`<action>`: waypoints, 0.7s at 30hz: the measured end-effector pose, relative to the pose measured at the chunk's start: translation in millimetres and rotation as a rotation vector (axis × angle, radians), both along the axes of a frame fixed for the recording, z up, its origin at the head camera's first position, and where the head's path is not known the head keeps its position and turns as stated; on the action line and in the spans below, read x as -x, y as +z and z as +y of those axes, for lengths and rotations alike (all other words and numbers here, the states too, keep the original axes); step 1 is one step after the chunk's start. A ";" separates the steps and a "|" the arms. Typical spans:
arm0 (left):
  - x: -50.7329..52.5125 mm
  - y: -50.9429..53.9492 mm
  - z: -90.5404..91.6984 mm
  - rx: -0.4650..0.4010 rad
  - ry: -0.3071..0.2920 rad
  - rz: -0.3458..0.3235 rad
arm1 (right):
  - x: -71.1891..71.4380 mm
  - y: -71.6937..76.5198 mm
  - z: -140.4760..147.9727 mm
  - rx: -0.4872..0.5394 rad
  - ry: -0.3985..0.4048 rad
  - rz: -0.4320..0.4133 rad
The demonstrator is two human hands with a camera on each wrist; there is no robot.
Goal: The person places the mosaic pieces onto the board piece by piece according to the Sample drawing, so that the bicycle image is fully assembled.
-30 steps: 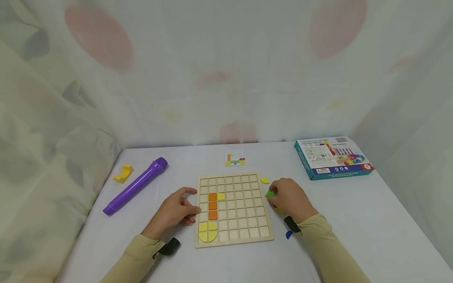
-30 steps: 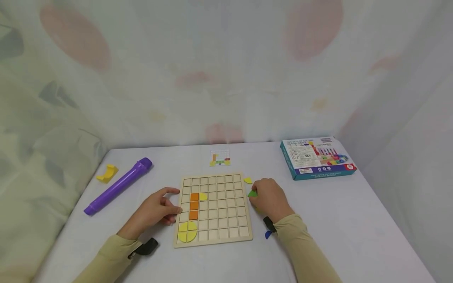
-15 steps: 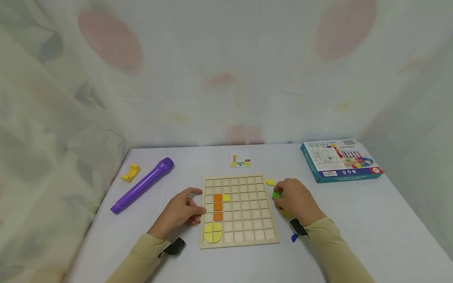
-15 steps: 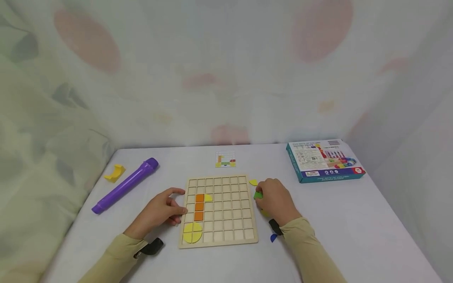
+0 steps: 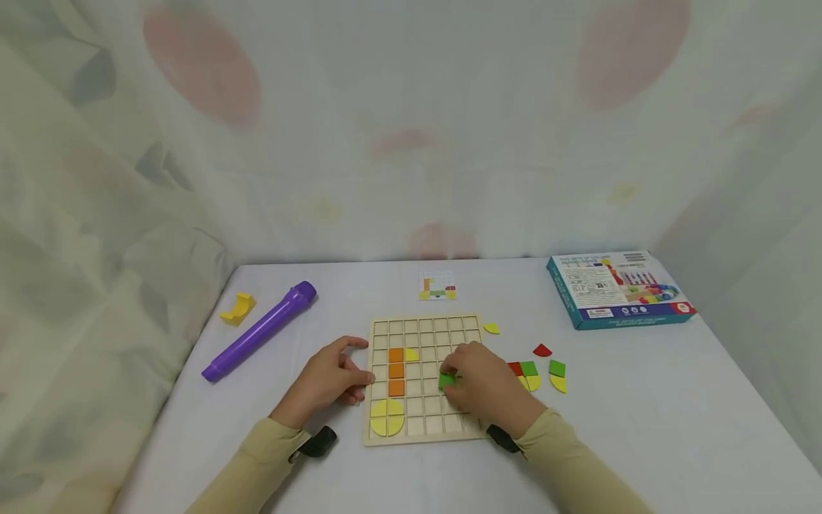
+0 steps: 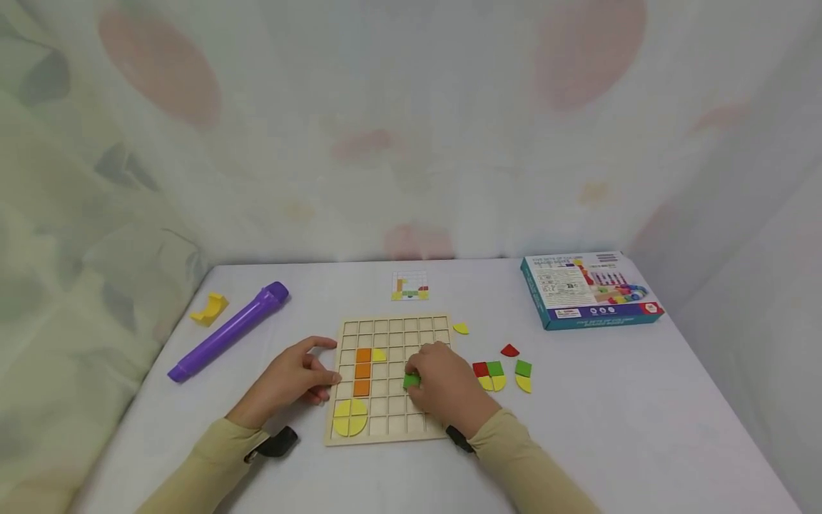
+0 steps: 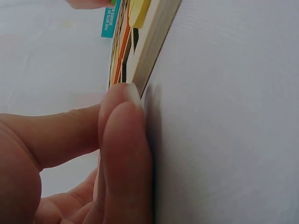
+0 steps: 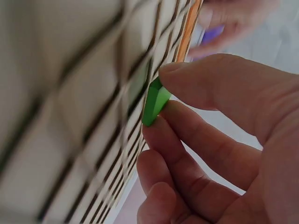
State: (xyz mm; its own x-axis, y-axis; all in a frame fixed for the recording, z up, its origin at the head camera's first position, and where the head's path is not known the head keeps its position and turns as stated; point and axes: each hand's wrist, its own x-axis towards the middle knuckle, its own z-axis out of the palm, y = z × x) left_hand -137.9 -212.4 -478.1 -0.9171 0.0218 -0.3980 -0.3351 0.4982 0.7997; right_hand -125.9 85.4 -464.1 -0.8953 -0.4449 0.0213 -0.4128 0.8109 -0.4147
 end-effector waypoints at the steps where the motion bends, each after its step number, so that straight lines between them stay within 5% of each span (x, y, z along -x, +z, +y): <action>1: 0.5 -0.2 0.2 0.002 -0.001 -0.001 | -3.1 -0.2 -5.3 0.001 0.027 0.014; 7: 2.3 1.2 2.2 0.017 -0.001 -0.013 | -17.1 -2.2 -26.6 0.013 0.143 0.059; 21: 0.6 1.6 1.3 0.013 0.001 -0.012 | -23.5 -2.9 -36.2 -0.038 0.196 0.051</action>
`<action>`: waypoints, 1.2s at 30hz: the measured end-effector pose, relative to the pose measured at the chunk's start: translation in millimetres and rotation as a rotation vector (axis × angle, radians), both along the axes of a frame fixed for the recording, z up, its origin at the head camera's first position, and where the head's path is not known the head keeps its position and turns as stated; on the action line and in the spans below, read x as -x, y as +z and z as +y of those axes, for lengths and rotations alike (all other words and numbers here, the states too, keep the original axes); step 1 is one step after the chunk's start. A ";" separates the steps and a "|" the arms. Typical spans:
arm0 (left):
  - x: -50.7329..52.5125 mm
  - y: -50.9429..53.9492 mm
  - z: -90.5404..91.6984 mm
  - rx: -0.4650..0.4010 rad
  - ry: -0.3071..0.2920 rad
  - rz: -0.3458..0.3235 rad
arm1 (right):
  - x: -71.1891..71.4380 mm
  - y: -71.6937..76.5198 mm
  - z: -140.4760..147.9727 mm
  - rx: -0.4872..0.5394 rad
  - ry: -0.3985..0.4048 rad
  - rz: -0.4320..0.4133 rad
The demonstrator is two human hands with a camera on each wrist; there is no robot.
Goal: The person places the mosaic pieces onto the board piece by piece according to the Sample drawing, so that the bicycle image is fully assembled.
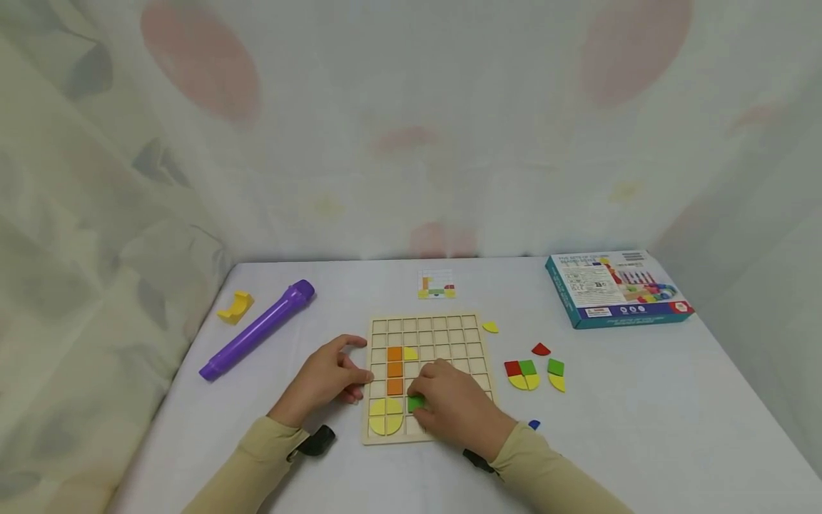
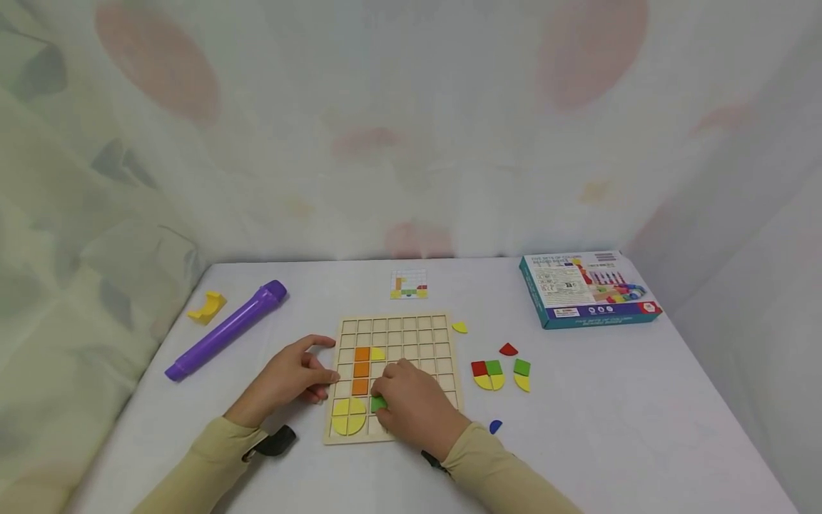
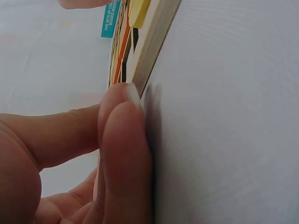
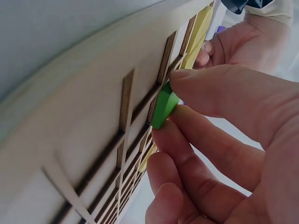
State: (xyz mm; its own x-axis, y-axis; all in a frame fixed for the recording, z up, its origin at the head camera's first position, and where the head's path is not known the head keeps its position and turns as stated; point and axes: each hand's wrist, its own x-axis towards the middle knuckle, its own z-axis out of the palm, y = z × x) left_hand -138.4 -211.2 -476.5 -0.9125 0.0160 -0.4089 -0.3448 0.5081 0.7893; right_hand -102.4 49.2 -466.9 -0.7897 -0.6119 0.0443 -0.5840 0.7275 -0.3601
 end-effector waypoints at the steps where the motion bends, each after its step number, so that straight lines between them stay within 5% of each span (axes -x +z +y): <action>1: 0.0 -0.2 0.0 -0.001 0.000 0.000 | -0.1 0.3 -0.3 -0.002 0.003 0.004; 36: 1.5 -4.0 -3.0 -0.001 -0.006 -0.007 | -1.7 -3.4 -4.6 0.002 0.017 0.010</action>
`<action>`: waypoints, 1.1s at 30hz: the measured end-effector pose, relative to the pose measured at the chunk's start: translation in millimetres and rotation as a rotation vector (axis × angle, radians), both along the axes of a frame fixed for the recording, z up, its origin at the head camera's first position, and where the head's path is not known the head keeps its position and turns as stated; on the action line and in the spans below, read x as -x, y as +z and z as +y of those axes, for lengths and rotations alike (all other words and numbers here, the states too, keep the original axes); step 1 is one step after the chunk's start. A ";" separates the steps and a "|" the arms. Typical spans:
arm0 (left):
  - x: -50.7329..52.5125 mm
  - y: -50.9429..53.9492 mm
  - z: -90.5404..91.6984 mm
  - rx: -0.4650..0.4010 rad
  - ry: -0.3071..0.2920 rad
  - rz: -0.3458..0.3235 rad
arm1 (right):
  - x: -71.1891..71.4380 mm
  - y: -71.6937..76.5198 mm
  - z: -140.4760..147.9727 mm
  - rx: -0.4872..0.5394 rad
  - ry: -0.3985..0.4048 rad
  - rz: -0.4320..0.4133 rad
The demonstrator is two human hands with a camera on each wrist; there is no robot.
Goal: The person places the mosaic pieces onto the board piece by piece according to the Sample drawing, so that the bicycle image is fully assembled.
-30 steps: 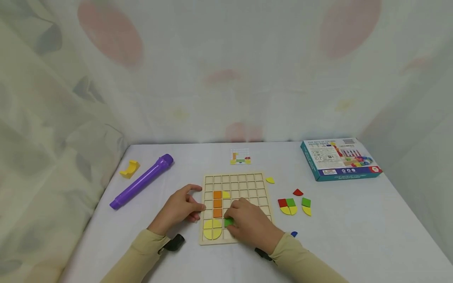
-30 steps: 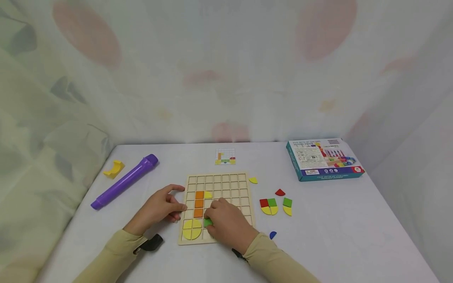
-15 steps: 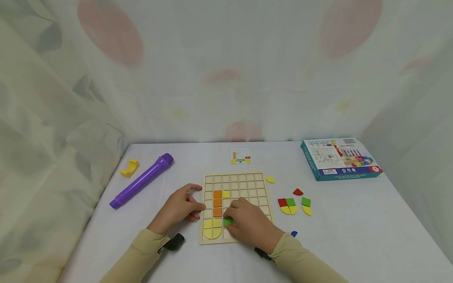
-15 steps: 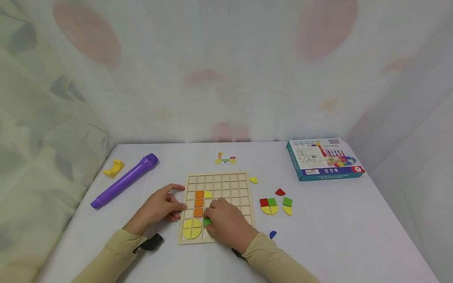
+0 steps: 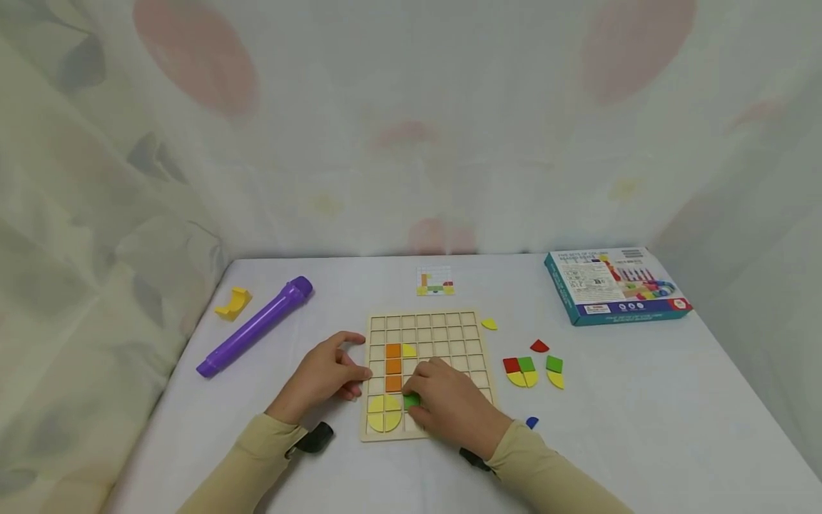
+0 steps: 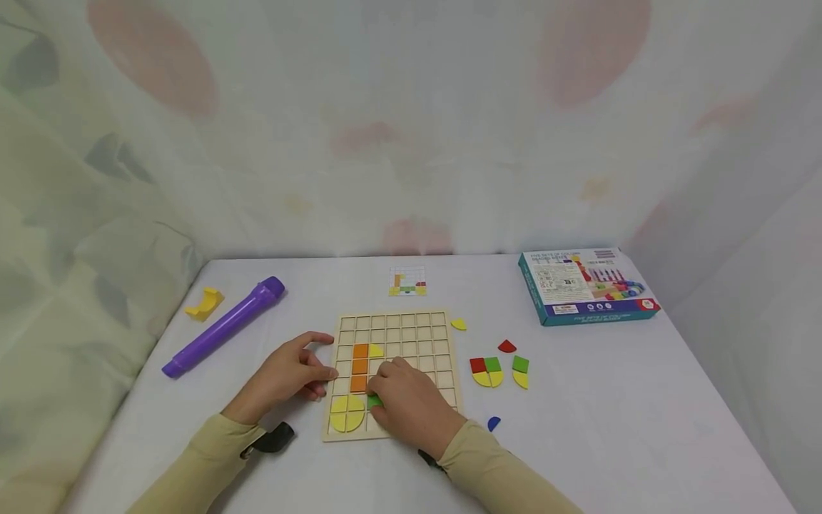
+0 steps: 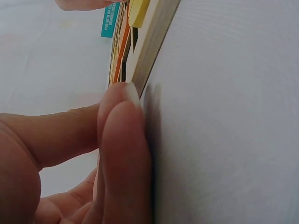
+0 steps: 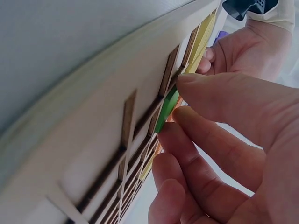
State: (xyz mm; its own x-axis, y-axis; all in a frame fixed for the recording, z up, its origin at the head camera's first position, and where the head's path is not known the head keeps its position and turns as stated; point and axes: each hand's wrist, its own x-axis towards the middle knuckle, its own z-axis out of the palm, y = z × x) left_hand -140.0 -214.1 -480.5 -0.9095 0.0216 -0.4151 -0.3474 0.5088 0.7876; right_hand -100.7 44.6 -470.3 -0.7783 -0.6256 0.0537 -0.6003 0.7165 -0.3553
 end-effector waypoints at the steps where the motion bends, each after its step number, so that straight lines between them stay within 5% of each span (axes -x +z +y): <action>1: 0.4 0.3 0.5 0.001 -0.003 0.001 | 0.1 0.3 0.7 0.000 -0.001 0.000; 9: -0.6 1.8 -0.1 -0.007 0.000 0.002 | 4.8 6.3 16.5 0.026 -0.044 -0.018; 26: -0.2 1.6 1.1 -0.026 -0.007 0.013 | 26.2 5.2 154.9 -0.035 -0.490 -0.125; 33: -0.1 1.5 1.1 -0.037 -0.007 0.014 | 26.2 1.7 189.3 -0.056 -0.564 -0.146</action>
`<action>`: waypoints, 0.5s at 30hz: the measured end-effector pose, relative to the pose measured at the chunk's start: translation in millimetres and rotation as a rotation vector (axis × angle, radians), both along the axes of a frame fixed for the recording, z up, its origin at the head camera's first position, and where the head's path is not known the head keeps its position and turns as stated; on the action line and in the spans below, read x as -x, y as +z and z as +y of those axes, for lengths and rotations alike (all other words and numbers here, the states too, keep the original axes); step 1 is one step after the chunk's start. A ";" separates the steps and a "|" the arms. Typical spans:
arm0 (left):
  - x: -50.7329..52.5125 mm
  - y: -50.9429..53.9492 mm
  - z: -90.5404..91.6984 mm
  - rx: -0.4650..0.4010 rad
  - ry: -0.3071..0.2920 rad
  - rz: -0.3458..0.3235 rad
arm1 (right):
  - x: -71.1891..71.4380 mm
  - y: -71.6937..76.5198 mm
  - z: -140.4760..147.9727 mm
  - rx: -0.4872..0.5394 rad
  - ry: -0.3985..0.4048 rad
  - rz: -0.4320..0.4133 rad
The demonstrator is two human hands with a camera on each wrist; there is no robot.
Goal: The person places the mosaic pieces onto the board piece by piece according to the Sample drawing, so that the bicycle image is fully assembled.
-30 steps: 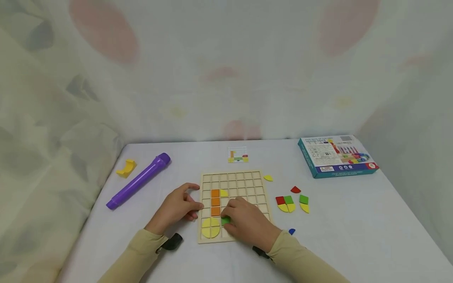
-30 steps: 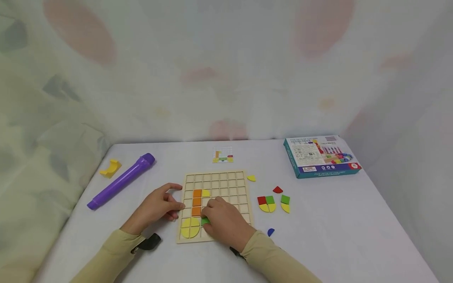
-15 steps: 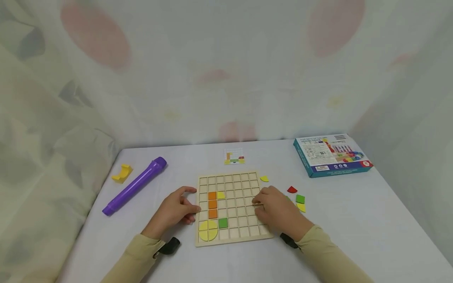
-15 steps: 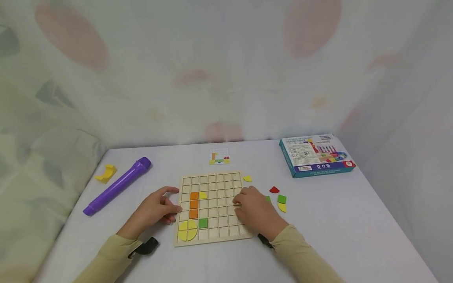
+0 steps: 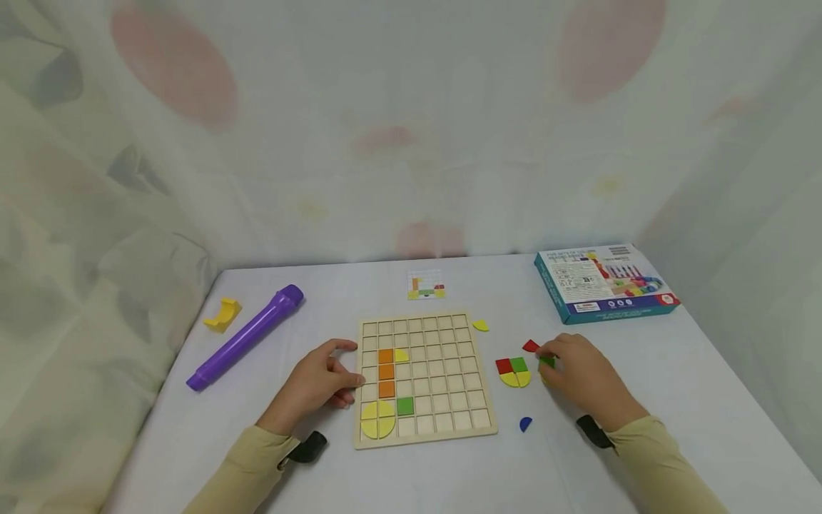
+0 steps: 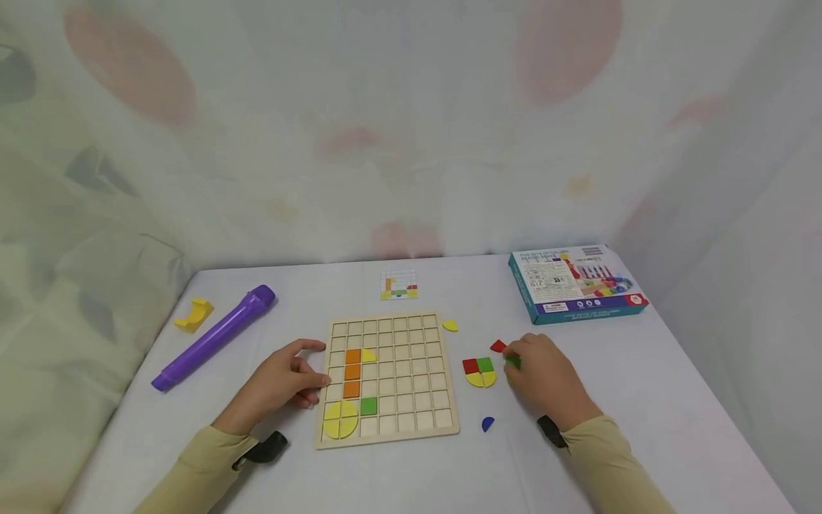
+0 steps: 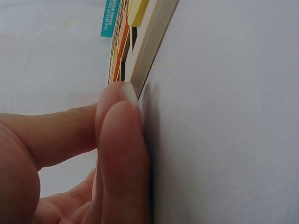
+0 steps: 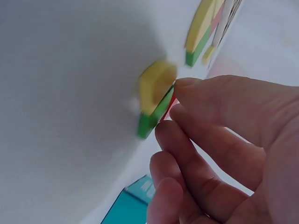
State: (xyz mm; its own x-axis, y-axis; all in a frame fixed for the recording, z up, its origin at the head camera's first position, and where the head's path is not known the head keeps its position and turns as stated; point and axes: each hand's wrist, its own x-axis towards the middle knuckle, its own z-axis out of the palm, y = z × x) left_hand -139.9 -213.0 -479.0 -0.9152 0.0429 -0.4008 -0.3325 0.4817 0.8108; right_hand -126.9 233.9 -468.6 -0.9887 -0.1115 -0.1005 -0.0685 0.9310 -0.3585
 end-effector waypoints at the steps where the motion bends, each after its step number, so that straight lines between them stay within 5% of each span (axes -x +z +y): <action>1: 0.0 0.0 -0.1 0.002 0.000 0.001 | 0.1 -0.4 2.3 0.002 -0.006 0.000; 15: -0.8 1.2 0.9 0.006 0.004 0.007 | 4.0 2.6 17.6 0.014 0.008 -0.032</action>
State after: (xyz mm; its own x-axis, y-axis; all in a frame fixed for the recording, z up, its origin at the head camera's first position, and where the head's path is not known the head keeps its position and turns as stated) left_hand -139.0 -212.0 -477.9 -0.9181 0.0368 -0.3946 -0.3289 0.4847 0.8105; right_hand -130.9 251.5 -466.0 -0.9841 -0.1206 -0.1305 -0.0638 0.9254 -0.3737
